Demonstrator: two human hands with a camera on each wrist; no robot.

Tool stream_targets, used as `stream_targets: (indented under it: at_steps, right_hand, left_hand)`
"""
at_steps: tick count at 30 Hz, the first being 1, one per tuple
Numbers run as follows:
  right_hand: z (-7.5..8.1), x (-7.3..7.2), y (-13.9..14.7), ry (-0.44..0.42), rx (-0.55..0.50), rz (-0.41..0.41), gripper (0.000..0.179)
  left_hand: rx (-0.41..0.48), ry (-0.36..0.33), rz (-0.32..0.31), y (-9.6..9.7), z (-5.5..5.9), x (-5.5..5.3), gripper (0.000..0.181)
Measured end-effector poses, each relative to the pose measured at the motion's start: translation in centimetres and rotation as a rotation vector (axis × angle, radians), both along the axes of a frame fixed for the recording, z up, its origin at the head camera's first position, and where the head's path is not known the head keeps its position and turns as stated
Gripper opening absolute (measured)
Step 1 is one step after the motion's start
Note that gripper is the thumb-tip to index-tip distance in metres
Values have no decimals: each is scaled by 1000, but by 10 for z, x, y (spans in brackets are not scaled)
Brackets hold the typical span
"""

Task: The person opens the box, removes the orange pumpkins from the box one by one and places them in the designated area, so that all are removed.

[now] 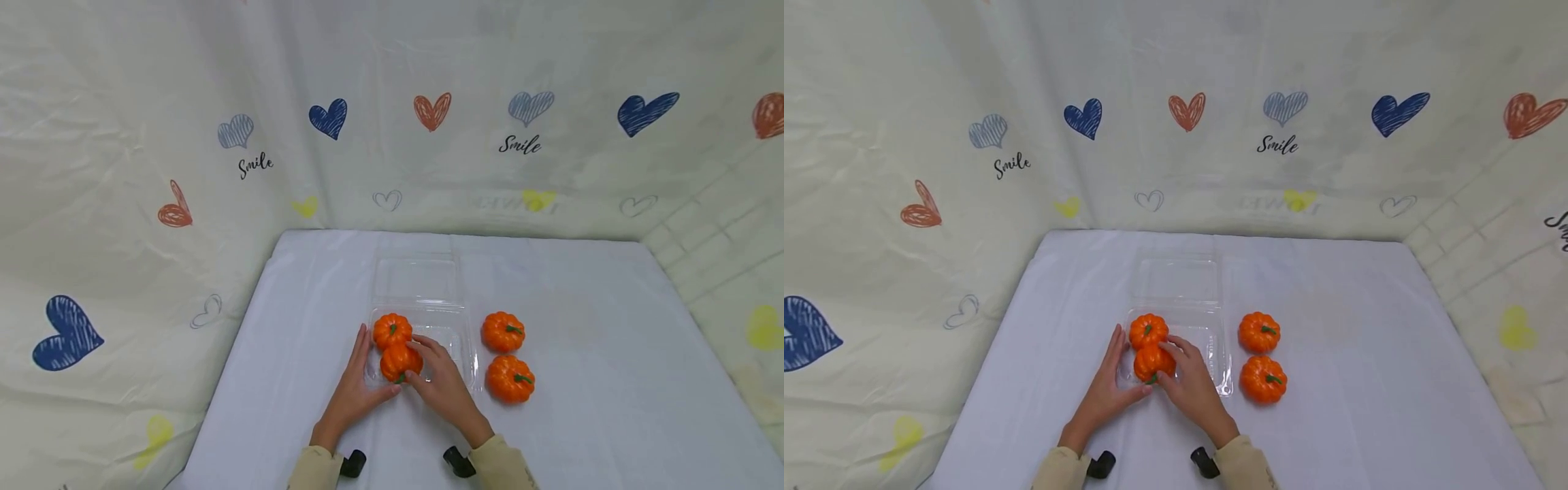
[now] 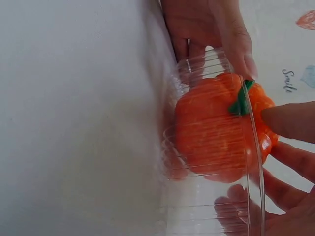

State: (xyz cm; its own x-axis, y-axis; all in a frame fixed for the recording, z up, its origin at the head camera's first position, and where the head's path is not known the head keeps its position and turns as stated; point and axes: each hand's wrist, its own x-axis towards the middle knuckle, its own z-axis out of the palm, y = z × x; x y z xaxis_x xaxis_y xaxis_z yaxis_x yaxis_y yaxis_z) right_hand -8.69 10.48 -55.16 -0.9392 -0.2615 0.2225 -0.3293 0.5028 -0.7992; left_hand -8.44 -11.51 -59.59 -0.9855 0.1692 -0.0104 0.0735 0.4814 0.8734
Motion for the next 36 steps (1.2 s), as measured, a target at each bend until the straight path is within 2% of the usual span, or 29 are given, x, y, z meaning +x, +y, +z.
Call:
stream_targets:
  at_steps: [7,11,17,24,28,36]
  right_hand:
    - [-2,-2,-2,35,7,6,52]
    - [-3,-1,-1,83,7,-8,53]
    - [-1,-1,2,114,-53,-27,52]
    - [14,3,5,61,-129,-61,51]
    - [22,6,6,38,-168,-108,48]
    - [27,8,19,-165,-272,-271,46]
  left_hand:
    - [23,-1,5,-1,0,-1,122]
    - [25,-8,5,-2,0,0,122]
    - [38,-1,-1,-3,-1,1,121]
    - [45,-19,3,-2,-2,0,119]
    - [38,-23,9,-2,-4,1,120]
    - [37,-23,13,-1,-1,2,121]
